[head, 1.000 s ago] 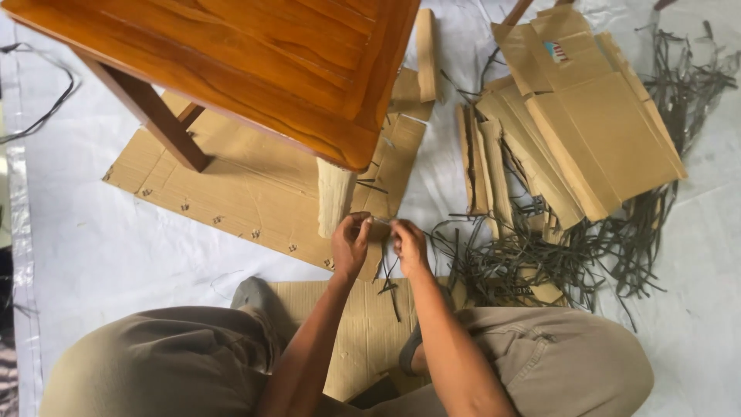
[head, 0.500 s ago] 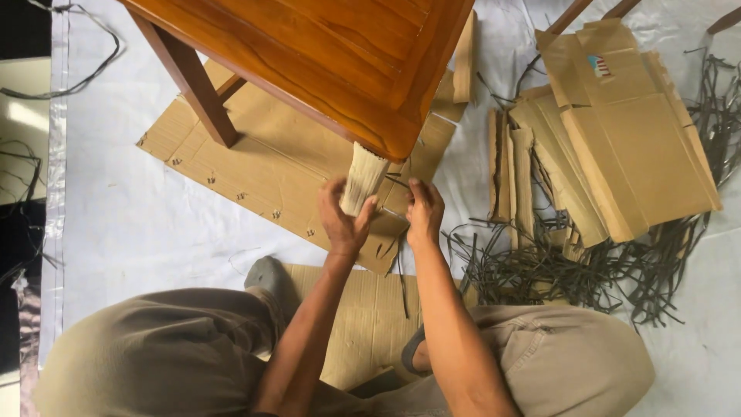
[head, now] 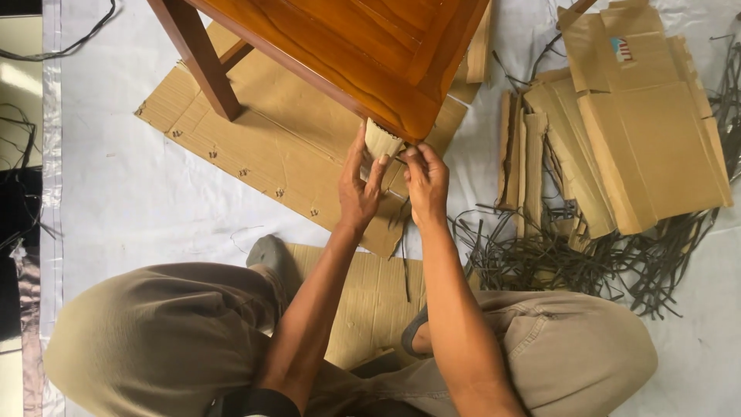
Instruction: Wrapping the legs of a wooden table with cardboard and securing them with plastic ties.
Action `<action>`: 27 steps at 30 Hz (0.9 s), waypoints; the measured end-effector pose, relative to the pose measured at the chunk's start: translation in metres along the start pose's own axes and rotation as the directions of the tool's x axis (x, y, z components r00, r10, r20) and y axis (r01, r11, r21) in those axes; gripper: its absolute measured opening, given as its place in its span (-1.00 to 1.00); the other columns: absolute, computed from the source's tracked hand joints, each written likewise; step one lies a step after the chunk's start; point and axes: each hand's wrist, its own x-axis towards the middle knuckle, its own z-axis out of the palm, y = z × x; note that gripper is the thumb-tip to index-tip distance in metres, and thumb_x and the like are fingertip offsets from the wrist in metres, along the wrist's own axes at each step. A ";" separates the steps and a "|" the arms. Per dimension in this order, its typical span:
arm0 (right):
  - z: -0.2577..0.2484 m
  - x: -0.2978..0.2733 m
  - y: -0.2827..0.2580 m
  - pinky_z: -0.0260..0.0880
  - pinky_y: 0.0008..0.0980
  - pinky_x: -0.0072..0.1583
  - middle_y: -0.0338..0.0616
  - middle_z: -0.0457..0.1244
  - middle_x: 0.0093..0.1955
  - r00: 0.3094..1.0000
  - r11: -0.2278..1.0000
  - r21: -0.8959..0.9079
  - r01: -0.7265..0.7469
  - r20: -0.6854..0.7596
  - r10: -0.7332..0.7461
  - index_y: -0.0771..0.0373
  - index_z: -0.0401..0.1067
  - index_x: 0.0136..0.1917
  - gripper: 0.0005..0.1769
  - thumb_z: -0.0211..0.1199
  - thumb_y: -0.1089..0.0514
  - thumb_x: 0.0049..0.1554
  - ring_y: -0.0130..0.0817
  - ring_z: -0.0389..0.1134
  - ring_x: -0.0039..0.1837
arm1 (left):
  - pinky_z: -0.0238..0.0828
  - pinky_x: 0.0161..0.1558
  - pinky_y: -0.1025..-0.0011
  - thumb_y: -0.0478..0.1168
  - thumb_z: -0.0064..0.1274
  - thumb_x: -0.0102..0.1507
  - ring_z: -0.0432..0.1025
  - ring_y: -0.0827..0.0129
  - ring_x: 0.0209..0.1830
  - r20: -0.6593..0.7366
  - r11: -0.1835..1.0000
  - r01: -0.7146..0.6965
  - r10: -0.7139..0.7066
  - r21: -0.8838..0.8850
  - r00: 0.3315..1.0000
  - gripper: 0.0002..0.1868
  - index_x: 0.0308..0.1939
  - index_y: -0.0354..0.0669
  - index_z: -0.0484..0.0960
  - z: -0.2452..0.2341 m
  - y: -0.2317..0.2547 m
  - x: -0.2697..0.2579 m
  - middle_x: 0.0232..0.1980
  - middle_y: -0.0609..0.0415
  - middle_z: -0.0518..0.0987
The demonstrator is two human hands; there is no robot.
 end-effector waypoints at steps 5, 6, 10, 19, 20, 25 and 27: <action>-0.006 0.009 0.007 0.05 -0.75 -0.29 -0.31 0.25 -0.17 0.991 0.995 0.077 -0.058 0.121 0.049 0.10 0.46 0.08 -0.85 0.18 0.18 0.22 -0.63 0.17 -0.19 | 0.19 0.45 0.02 -0.14 0.14 0.39 0.29 -0.05 0.48 0.041 0.990 0.121 -0.118 -0.077 0.992 -0.41 0.49 -0.08 0.37 -0.002 -0.004 0.002 0.46 -0.14 0.42; -0.010 0.011 0.010 0.06 -0.73 -0.29 -0.27 0.23 -0.14 0.983 0.988 0.124 -0.089 0.170 0.067 0.14 0.45 0.11 -0.78 0.23 0.21 0.16 -0.58 0.14 -0.17 | 0.17 0.46 0.00 -0.12 0.12 0.40 0.28 -0.06 0.48 0.066 0.978 0.165 -0.157 -0.129 0.985 -0.42 0.47 -0.12 0.37 -0.002 0.000 0.003 0.45 -0.18 0.41; -0.005 0.007 -0.022 0.14 -0.71 -0.28 -0.22 0.22 0.02 0.954 0.986 0.143 -0.083 0.298 0.037 0.22 0.38 0.35 -0.42 0.33 0.27 0.04 -0.62 0.09 -0.18 | 0.09 0.49 0.02 -0.04 0.05 0.42 0.25 0.08 0.50 0.128 0.934 0.270 -0.246 -0.233 0.961 -0.44 0.48 -0.06 0.38 -0.005 0.000 0.007 0.46 -0.11 0.41; 0.014 0.025 -0.027 0.27 -0.06 0.35 -0.10 0.28 0.31 0.906 0.995 0.086 0.051 0.416 -0.083 0.17 0.33 0.44 -0.15 0.60 0.37 -0.06 -0.26 0.26 0.31 | -0.12 0.54 -0.06 0.16 -0.18 0.45 0.07 -0.23 0.57 0.123 0.769 0.540 -0.534 -0.341 0.837 -0.40 0.37 -0.20 0.51 -0.004 0.027 0.037 0.47 -0.37 0.34; 0.015 0.026 -0.028 0.22 -0.03 0.39 -0.11 0.27 0.32 0.904 0.996 0.058 0.072 0.419 -0.090 0.16 0.33 0.45 -0.14 0.59 0.38 -0.06 -0.27 0.23 0.34 | 0.01 0.49 0.08 0.10 -0.09 0.45 0.20 0.07 0.46 0.137 0.720 0.538 -0.538 -0.438 0.832 -0.48 0.35 -0.12 0.54 0.000 0.000 0.035 0.39 -0.15 0.44; 0.013 0.028 -0.025 0.12 0.00 0.45 -0.17 0.26 0.33 0.895 0.996 0.002 0.084 0.440 -0.076 0.17 0.31 0.46 -0.13 0.59 0.38 -0.07 -0.32 0.18 0.38 | 0.22 0.39 0.33 -0.08 0.13 0.40 0.37 0.46 0.28 0.158 0.624 0.505 -0.526 -0.596 0.836 -0.59 0.31 -0.05 0.59 -0.001 -0.012 0.045 0.27 0.08 0.59; 0.011 0.032 -0.022 0.10 0.07 0.49 -0.06 0.24 0.37 0.885 0.998 -0.009 0.068 0.462 -0.056 0.18 0.27 0.49 -0.08 0.59 0.36 -0.07 -0.27 0.18 0.43 | 0.42 0.18 0.41 -0.18 0.17 0.34 0.47 0.49 0.06 0.152 0.579 0.539 -0.583 -0.611 0.798 -0.64 0.22 -0.09 0.64 0.002 -0.014 0.049 0.08 0.15 0.66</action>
